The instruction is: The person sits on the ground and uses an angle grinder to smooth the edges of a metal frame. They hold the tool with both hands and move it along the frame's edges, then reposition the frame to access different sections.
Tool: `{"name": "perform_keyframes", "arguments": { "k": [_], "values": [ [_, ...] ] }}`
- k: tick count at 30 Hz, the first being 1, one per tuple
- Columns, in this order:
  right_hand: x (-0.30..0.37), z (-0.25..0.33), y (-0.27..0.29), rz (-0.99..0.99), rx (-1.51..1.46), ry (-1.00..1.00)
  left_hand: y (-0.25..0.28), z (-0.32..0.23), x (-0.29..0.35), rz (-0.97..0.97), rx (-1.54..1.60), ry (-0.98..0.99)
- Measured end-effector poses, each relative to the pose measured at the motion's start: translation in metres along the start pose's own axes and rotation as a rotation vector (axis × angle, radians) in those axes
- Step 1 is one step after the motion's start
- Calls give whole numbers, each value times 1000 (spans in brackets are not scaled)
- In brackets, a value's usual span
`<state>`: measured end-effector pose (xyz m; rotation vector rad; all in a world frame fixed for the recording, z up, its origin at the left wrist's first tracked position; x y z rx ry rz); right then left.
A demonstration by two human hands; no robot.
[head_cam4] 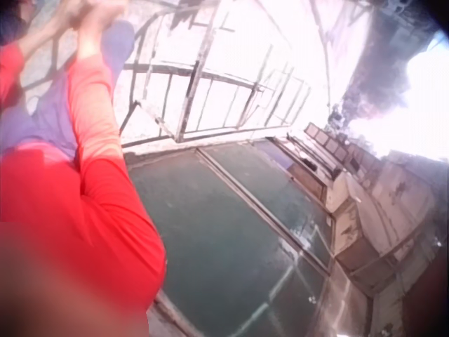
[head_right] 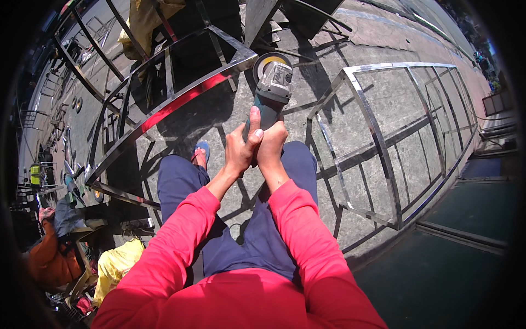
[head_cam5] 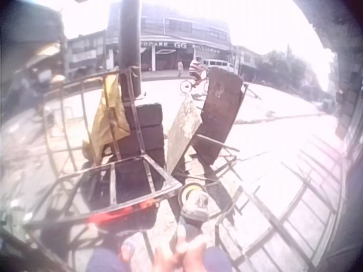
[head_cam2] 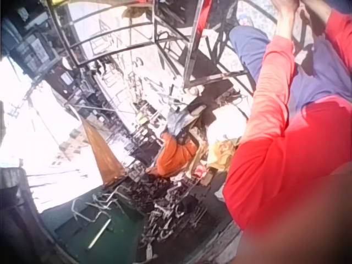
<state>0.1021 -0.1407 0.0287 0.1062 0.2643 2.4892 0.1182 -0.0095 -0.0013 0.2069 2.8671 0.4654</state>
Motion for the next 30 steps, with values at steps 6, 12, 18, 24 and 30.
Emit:
{"name": "perform_keyframes", "arguments": {
  "k": [6,12,18,24,30],
  "values": [
    [-1,-8,4,-73,38,-59,-5,0,-1,57,10,28],
    [-3,-4,-2,4,8,-36,5,-7,-3,-14,-44,-10],
    [-9,-5,0,48,-7,-87,6,-14,-3,-90,-15,-30],
    [-4,-8,5,-43,-15,-105,-1,-7,0,20,-40,23],
    [0,-12,1,38,19,-92,12,-15,3,-161,-133,-111]
  ]
}}
Point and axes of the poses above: each hand's wrist, its own x-axis away from the middle knuckle, its own y-axis out of the back of the hand, z = x × y, the point moved 9 cm from there along -x, towards the middle knuckle, and after that the axes turned 13 degrees about -y, right-handed, at the moved point
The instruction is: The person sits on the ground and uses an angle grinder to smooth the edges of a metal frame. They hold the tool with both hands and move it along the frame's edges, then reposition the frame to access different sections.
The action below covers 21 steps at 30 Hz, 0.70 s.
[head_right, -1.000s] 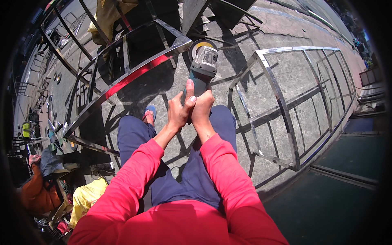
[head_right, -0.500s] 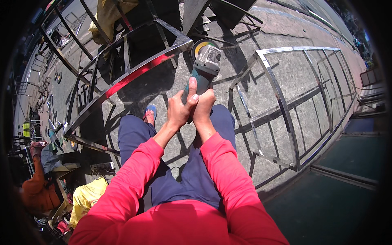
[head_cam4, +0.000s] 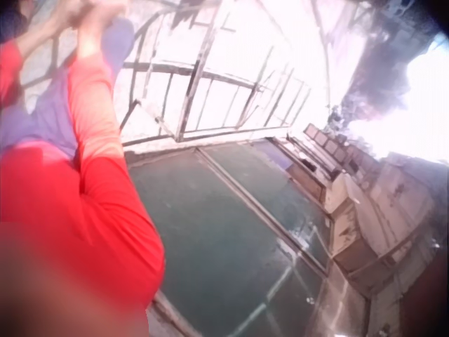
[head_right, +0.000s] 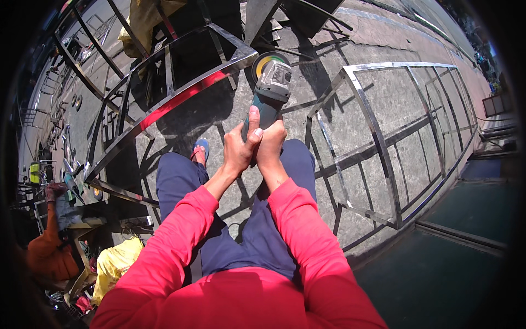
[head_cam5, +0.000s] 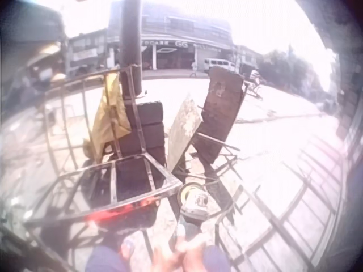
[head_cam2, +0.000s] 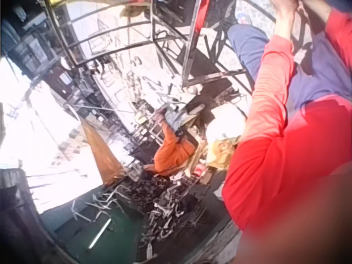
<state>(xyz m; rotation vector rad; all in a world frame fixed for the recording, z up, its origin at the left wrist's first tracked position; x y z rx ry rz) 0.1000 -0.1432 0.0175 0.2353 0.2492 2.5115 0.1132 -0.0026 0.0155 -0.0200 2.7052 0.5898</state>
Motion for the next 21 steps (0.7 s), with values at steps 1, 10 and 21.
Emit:
{"name": "perform_keyframes", "arguments": {
  "k": [1,10,21],
  "values": [
    [1,1,-2,3,-2,6,-9,7,4,118,72,65],
    [27,-2,-11,20,9,-12,2,25,21,175,123,97],
    [26,-14,-7,-47,71,-15,0,29,28,175,112,140]
  ]
}}
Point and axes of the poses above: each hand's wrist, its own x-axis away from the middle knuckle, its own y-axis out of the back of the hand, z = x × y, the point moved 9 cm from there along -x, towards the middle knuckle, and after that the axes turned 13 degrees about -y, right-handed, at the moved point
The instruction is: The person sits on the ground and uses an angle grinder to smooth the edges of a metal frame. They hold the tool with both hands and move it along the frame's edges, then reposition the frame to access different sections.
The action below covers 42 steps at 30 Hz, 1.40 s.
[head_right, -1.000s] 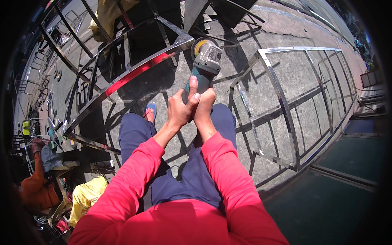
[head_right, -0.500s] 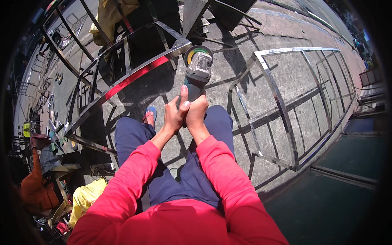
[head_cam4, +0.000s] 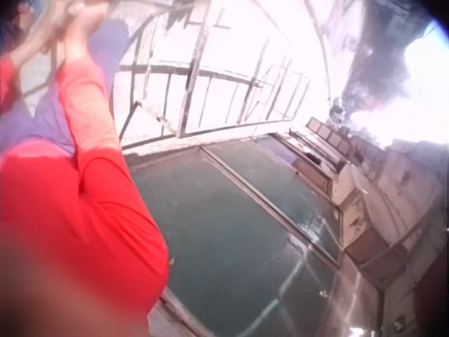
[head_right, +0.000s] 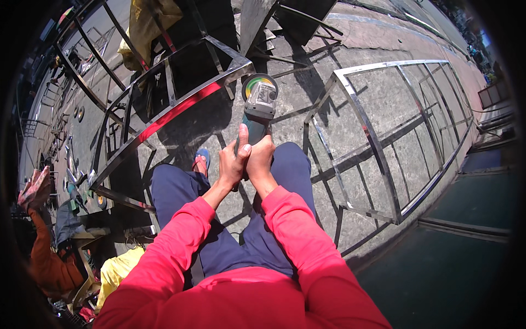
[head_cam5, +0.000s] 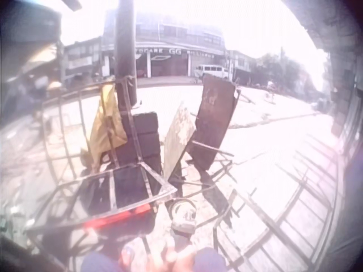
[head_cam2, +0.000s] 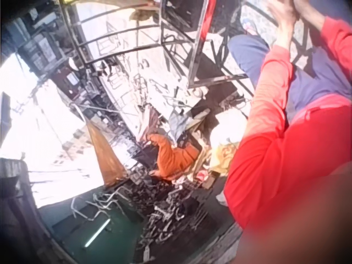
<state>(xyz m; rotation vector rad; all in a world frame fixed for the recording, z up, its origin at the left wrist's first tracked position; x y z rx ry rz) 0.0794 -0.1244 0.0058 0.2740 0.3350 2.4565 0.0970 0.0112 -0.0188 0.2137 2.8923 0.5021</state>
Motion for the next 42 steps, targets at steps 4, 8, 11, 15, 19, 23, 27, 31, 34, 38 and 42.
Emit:
{"name": "perform_keyframes", "arguments": {
  "k": [4,8,11,15,19,23,27,31,34,38,42],
  "values": [
    [-3,1,-2,24,23,-2,-2,-1,-1,-22,40,-3],
    [-4,3,0,39,3,-28,-2,-5,-2,-39,33,-18],
    [-1,15,2,71,-15,67,-4,-8,0,-50,95,-21],
    [-2,14,5,33,5,29,-4,-8,1,-33,51,0],
    [-3,10,2,66,-44,7,-5,-7,3,-38,53,10],
    [-3,13,4,51,-8,39,-4,-11,2,-50,43,-12],
    [-2,8,1,115,-4,-53,-2,-13,3,-51,46,7],
    [-2,13,6,52,30,-5,-1,-15,3,-54,56,9],
    [-3,9,1,118,-1,-42,-5,-10,5,-7,38,57],
    [-4,16,8,38,-32,34,-5,-10,1,-22,5,20],
    [-4,12,4,85,-16,-4,-8,-7,1,-23,15,33]
  ]
}}
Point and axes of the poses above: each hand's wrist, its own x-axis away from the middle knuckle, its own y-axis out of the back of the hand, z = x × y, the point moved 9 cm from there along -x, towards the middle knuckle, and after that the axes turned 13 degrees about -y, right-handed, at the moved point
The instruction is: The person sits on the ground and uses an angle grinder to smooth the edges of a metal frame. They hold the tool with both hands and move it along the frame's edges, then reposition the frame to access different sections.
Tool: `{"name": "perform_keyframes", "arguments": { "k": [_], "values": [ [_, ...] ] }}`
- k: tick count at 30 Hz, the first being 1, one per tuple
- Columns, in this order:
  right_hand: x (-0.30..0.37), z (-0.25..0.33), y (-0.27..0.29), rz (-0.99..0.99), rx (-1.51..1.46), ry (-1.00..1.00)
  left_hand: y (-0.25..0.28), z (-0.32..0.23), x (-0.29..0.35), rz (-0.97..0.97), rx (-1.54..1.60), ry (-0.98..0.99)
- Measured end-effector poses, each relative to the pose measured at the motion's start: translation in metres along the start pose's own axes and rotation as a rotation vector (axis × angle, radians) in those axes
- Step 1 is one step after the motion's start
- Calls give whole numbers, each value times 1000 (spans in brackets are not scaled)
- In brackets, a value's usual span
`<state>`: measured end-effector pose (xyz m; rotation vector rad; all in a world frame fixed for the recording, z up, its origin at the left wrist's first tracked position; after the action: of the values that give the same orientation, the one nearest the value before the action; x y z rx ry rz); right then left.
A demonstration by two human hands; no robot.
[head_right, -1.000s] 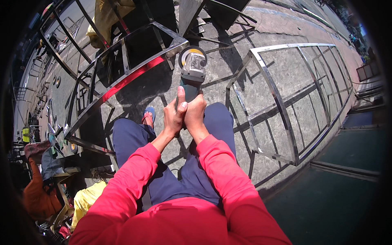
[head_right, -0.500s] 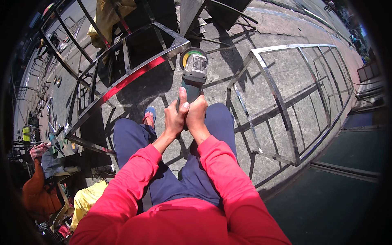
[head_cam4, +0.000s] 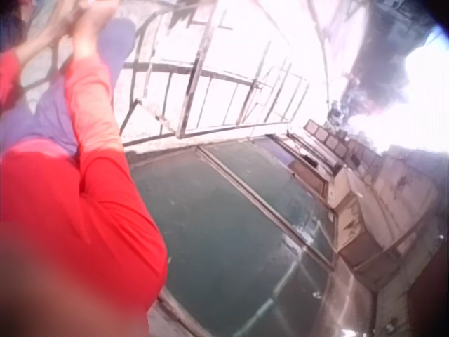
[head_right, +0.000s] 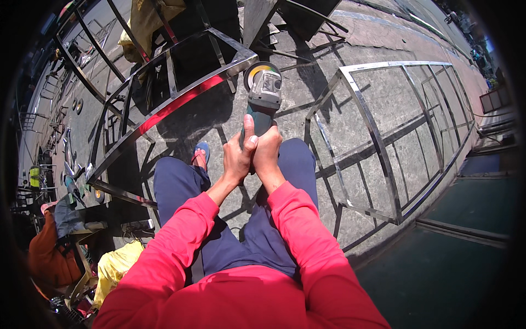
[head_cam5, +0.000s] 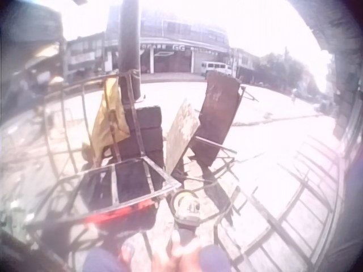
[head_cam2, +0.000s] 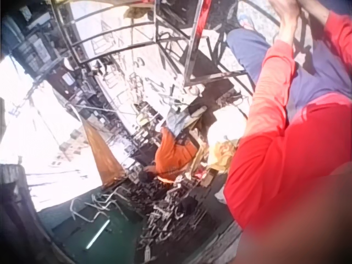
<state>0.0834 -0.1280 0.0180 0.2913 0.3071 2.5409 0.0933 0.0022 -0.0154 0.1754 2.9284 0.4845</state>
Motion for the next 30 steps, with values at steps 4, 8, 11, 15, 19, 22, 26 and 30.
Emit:
{"name": "perform_keyframes", "arguments": {
  "k": [4,8,11,15,19,22,26,30],
  "values": [
    [0,1,3,-64,17,34,3,-6,0,-43,22,-46],
    [-4,-6,0,-2,-22,-15,1,-4,1,-20,24,-19],
    [-5,-12,0,7,4,-64,-1,-2,3,-5,19,-12],
    [-4,-3,4,-11,23,37,0,-2,0,-43,-19,-49],
    [-1,-5,6,-30,31,10,-1,-3,4,-5,-20,-27],
    [0,-2,8,-75,-12,46,-3,-10,4,-26,51,-56],
    [-7,-9,8,-75,0,-6,-6,-9,1,5,-12,-15],
    [-11,0,7,-52,-8,78,-4,-15,-4,-54,36,-78]
  ]
}}
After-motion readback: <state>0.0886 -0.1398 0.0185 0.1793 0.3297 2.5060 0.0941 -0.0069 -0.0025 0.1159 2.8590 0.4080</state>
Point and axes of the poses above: each hand's wrist, its own x-axis away from the middle knuckle, its own y-axis out of the back of the hand, z = x × y, the point moved 9 cm from there along -x, towards the middle knuckle, and after that the axes turned 13 degrees about -y, right-handed, at the moved point
